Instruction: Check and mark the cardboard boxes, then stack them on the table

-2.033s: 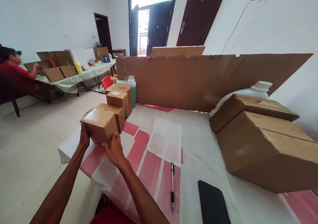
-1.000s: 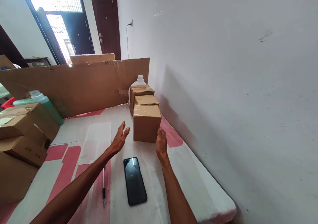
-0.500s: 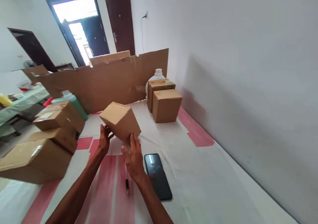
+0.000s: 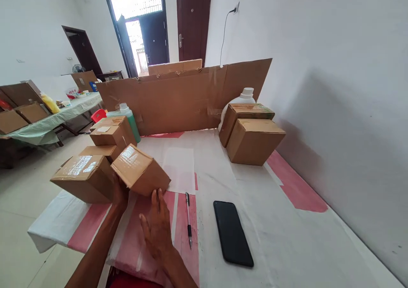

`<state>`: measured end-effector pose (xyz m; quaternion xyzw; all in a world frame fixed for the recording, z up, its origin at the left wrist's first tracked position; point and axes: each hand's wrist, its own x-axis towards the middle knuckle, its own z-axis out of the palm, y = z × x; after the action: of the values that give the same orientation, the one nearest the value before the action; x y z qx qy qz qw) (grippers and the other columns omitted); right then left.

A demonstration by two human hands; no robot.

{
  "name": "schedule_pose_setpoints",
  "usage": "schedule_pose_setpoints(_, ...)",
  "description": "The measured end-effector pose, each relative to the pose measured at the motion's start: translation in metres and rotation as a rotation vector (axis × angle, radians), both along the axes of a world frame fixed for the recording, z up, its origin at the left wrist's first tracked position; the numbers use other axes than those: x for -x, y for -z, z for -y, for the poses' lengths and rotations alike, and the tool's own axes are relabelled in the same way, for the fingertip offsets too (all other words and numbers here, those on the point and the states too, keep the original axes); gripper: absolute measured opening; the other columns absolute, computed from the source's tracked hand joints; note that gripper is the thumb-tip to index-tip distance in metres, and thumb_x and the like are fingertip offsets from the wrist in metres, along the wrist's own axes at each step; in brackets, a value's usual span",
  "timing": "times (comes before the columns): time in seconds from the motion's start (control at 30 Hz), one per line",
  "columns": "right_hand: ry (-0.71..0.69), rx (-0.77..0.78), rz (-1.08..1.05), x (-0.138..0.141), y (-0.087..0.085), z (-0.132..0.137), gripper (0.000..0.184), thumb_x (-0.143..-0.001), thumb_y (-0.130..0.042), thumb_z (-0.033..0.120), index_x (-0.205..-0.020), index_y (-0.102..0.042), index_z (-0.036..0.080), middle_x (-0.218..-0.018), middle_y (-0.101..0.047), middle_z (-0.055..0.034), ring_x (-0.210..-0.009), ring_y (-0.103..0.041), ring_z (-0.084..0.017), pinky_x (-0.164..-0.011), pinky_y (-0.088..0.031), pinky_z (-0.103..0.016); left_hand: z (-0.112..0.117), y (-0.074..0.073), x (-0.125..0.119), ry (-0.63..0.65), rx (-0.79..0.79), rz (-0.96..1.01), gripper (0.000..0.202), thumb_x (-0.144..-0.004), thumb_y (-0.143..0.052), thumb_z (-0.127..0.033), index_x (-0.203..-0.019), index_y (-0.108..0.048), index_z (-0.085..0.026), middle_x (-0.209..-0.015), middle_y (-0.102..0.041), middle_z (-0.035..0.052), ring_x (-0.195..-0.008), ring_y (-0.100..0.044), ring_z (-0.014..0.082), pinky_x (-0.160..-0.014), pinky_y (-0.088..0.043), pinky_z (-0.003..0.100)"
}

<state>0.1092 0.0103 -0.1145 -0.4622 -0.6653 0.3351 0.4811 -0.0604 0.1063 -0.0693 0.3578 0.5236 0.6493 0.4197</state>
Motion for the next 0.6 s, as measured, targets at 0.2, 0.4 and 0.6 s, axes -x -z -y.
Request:
schedule_pose_setpoints(0.2,0.070,0.119,-0.084,-0.017,-0.008,-0.042,0.077,-0.103,-0.045,0.057,-0.167,-0.020,0.023,-0.172,-0.026,-0.0127,-0.160,-0.021,-0.028,-0.129,-0.018,-0.058,0.033,0.006,-0.023,-0.004,0.005,-0.143,0.072,-0.095,-0.039,-0.078,-0.136,-0.065,-0.025,-0.146,-0.063,0.0130,-0.143,-0.051,0.0336,-0.117,-0.042,0.052)
schedule_pose_setpoints(0.4,0.118,0.220,-0.298,-0.044,-0.025,-0.055,0.069,-0.101,-0.042,0.062,-0.160,-0.037,0.026,-0.168,-0.037,-0.0076,-0.158,-0.028,-0.025,-0.129,-0.020,-0.050,0.096,0.000,-0.045,0.097,-0.040,-0.517,0.064,-0.100,-0.050,-0.061,-0.153,-0.051,-0.026,-0.151,-0.057,0.0126,-0.144,-0.048,0.0317,-0.120,-0.038,0.051)
schedule_pose_setpoints(0.6,-0.044,0.251,-0.325,-0.069,-0.044,-0.065,0.054,-0.101,-0.045,0.065,-0.128,-0.068,0.024,-0.132,-0.070,-0.0075,-0.123,-0.061,-0.028,-0.105,-0.047,-0.039,0.133,-0.005,-0.051,0.115,-0.188,-1.059,0.068,-0.103,-0.051,-0.045,-0.165,-0.028,-0.029,-0.136,-0.056,0.0140,-0.126,-0.055,0.0307,-0.106,-0.049,0.052)
